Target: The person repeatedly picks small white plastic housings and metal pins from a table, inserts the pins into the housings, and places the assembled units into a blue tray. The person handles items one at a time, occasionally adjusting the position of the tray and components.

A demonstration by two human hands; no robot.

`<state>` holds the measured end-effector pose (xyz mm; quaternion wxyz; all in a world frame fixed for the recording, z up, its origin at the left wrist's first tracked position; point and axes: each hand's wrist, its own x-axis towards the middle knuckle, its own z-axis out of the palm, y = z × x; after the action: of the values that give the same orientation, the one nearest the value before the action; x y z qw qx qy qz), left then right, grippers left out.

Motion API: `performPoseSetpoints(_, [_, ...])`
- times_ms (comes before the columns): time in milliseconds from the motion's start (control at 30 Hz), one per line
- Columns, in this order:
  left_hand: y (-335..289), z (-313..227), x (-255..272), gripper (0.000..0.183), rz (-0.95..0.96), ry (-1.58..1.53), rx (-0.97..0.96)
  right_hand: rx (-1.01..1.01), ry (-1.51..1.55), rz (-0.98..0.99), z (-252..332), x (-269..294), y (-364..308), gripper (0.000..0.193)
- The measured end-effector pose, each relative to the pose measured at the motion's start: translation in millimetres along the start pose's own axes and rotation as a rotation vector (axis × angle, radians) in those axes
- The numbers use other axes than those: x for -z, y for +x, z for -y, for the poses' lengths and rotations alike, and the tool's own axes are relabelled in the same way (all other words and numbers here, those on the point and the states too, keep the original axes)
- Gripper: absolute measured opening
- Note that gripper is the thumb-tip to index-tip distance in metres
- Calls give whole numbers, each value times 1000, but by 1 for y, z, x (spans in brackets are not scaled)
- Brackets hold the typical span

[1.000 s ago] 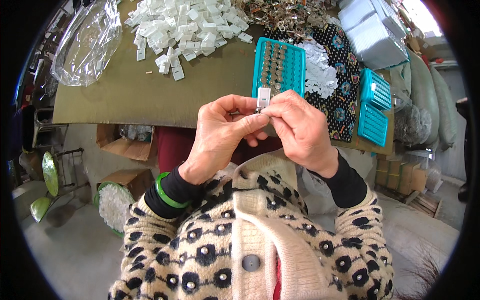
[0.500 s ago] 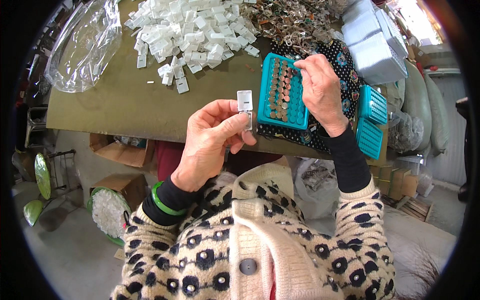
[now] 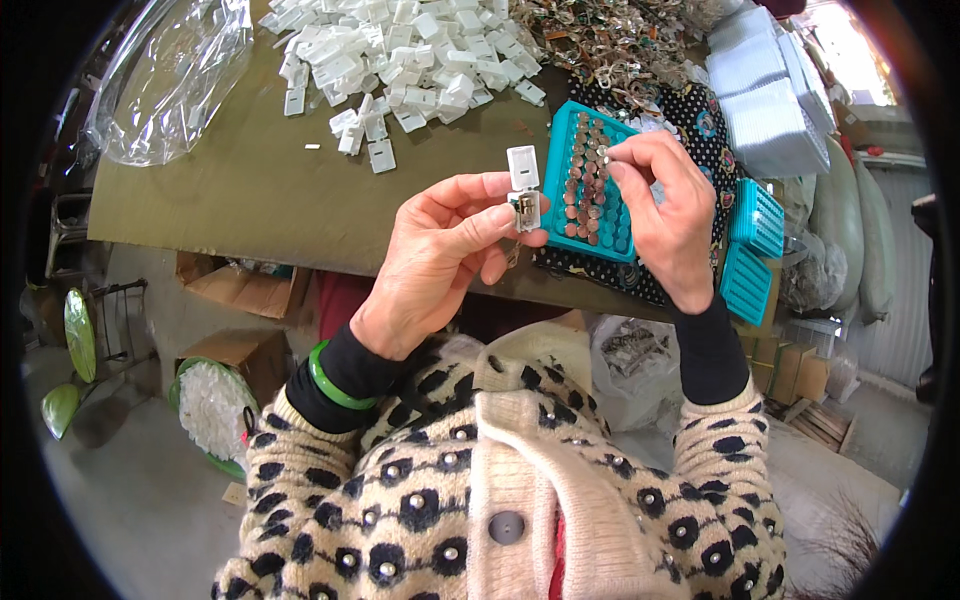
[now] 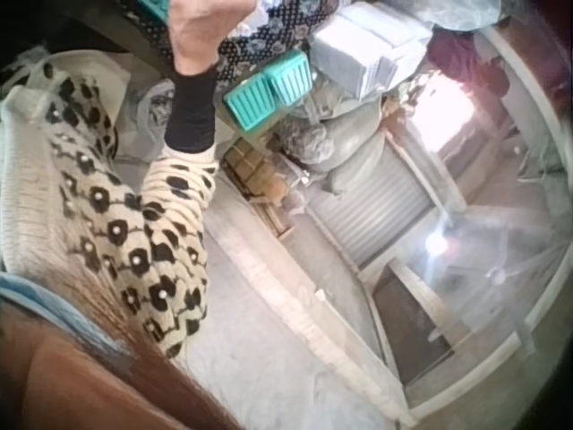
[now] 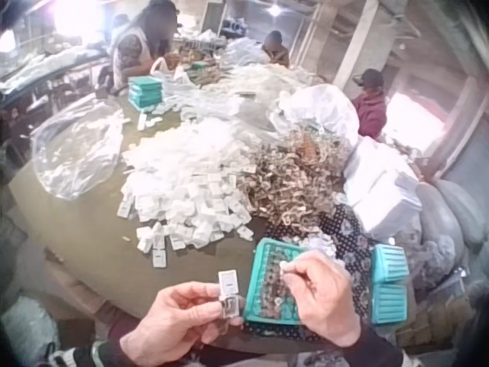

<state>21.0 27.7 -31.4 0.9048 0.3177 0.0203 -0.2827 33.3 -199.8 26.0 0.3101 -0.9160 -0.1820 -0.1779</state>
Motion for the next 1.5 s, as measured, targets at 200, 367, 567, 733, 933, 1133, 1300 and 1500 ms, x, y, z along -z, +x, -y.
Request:
performPoseSetpoints(200, [-4,5,-3,25,-15,-40,-24,155,89,-96,43,-27,-14,17])
performPoseSetpoints(367, [-9,5,-7,24,-22,-82,-23,243,41,-209,46,-42,-18,23])
performPoseSetpoints(567, [-15,8,-11,19,-39,-53,-56,328,12,-148,45,-37,-20,26])
performPoseSetpoints(733, [-19,8,-14,16,-44,48,-112,274,159,17,47,-25,-20,19])
performPoseSetpoints(933, [-28,6,-22,17,-3,191,-178,-570,1248,197,57,-14,-29,21])
performPoseSetpoints(1133, [-32,10,-25,16,56,242,-184,-600,1364,177,63,-14,-34,33])
performPoseSetpoints(1300, [-31,14,-25,17,41,156,-141,-545,1083,136,65,-15,-38,37])
performPoseSetpoints(1500, [-33,12,-23,15,13,45,-81,-379,740,-96,61,-26,-39,18])
